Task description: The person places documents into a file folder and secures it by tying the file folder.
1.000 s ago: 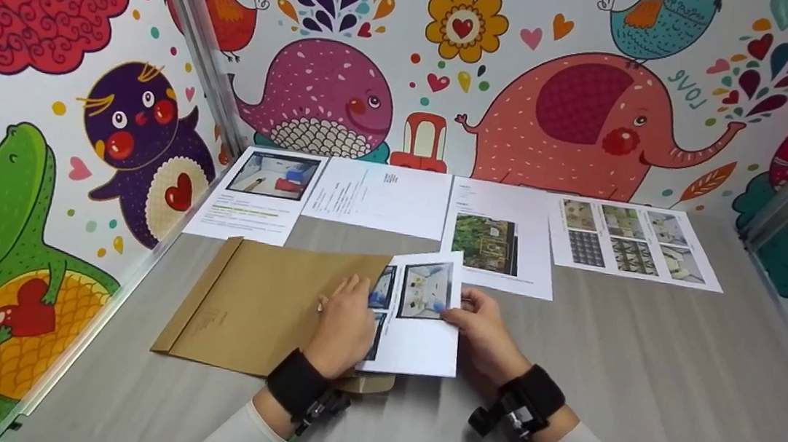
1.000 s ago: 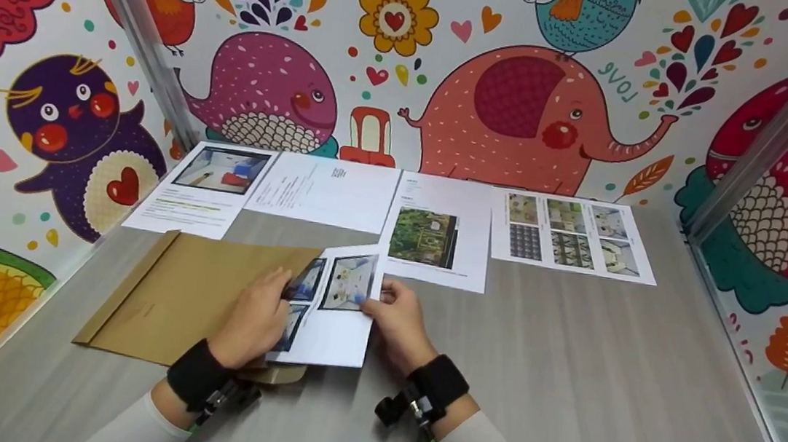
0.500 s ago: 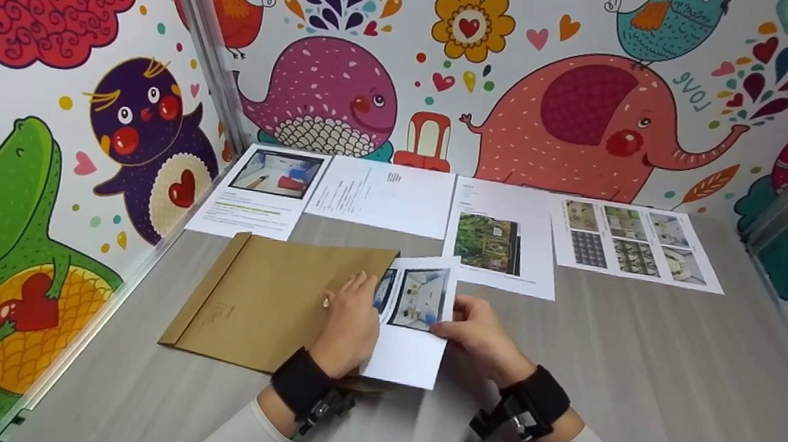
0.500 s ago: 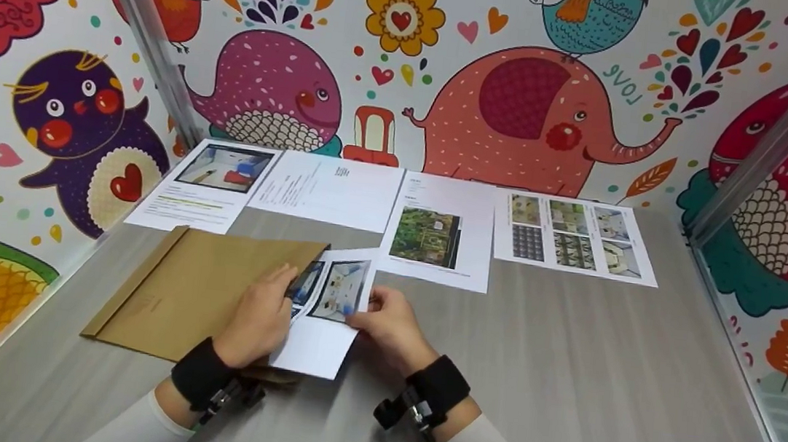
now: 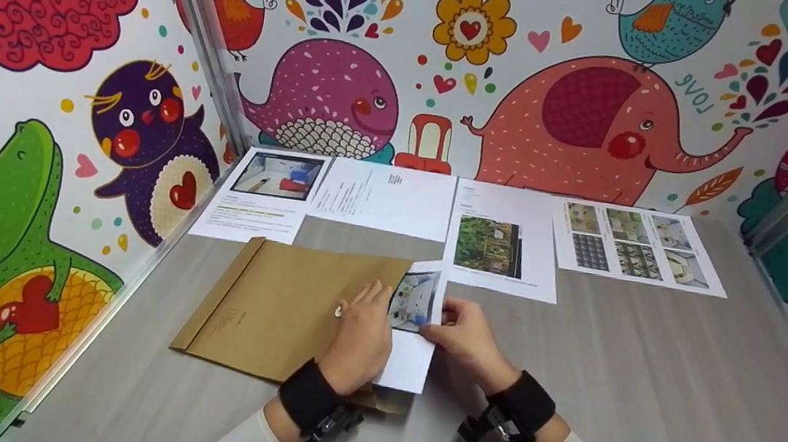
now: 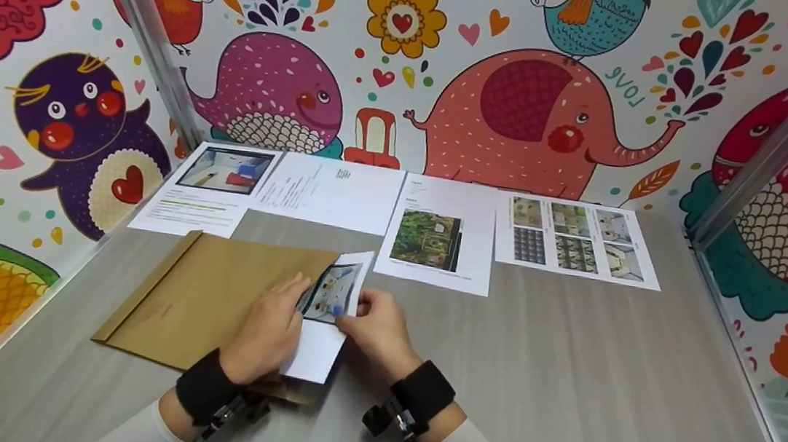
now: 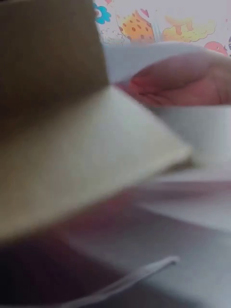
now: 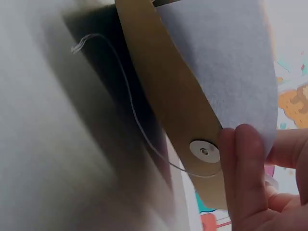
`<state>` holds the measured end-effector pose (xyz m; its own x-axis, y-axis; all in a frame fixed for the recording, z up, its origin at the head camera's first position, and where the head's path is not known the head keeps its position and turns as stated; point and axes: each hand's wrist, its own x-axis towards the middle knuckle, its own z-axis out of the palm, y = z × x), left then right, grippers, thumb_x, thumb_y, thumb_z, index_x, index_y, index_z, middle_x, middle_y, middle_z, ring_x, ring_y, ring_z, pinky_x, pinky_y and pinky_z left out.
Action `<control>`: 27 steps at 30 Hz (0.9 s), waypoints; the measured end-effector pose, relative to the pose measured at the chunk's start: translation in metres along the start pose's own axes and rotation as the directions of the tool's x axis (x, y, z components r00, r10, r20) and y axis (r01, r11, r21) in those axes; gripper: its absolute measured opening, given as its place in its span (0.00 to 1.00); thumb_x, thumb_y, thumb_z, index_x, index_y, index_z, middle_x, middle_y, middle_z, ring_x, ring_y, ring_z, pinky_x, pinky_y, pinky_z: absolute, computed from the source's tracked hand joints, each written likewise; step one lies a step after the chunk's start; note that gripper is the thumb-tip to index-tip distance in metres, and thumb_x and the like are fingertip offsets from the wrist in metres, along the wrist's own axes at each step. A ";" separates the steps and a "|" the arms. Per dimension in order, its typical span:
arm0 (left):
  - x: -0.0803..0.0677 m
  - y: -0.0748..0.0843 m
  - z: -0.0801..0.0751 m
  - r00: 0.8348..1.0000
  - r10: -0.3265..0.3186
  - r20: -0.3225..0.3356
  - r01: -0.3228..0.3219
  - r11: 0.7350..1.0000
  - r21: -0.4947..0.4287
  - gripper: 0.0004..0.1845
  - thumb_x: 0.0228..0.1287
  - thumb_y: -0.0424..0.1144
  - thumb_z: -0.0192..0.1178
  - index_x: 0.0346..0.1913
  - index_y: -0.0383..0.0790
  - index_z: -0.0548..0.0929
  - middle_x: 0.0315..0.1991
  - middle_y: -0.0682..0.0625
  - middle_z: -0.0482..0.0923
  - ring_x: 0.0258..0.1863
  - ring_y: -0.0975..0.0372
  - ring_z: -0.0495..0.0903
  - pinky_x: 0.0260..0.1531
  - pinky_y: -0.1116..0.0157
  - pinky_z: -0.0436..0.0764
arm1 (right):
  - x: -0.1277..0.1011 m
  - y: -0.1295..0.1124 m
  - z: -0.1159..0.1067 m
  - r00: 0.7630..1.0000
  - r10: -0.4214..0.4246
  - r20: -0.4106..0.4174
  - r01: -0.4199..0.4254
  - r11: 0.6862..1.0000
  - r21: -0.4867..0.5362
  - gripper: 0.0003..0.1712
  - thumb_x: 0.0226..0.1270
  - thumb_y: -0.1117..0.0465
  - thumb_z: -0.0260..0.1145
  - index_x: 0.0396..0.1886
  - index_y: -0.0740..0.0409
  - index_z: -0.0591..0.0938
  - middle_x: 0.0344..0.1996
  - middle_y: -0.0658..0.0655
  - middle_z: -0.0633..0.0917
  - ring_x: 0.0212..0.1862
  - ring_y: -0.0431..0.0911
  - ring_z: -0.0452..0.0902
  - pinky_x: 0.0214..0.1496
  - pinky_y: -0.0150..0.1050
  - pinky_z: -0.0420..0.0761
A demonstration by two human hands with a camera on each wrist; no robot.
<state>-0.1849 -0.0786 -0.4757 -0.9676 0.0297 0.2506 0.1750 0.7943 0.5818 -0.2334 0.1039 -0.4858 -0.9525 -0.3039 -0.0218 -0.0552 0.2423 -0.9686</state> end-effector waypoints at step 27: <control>0.006 -0.010 -0.007 0.996 -0.006 -0.089 0.001 0.998 -0.061 0.23 0.73 0.25 0.50 0.69 0.22 0.77 0.72 0.26 0.73 0.74 0.34 0.71 0.69 0.24 0.62 | 0.031 -0.003 0.026 0.995 0.042 -0.089 -0.055 0.989 -0.141 0.22 0.52 0.75 0.72 0.50 0.75 0.85 0.42 0.68 0.91 0.40 0.50 0.87 0.44 0.42 0.88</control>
<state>-0.1914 -0.0905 -0.4744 -0.9488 -0.0290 0.3147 0.1852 0.7558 0.6281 -0.2554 0.0702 -0.4902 -0.9768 -0.2103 -0.0407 -0.0446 0.3856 -0.9216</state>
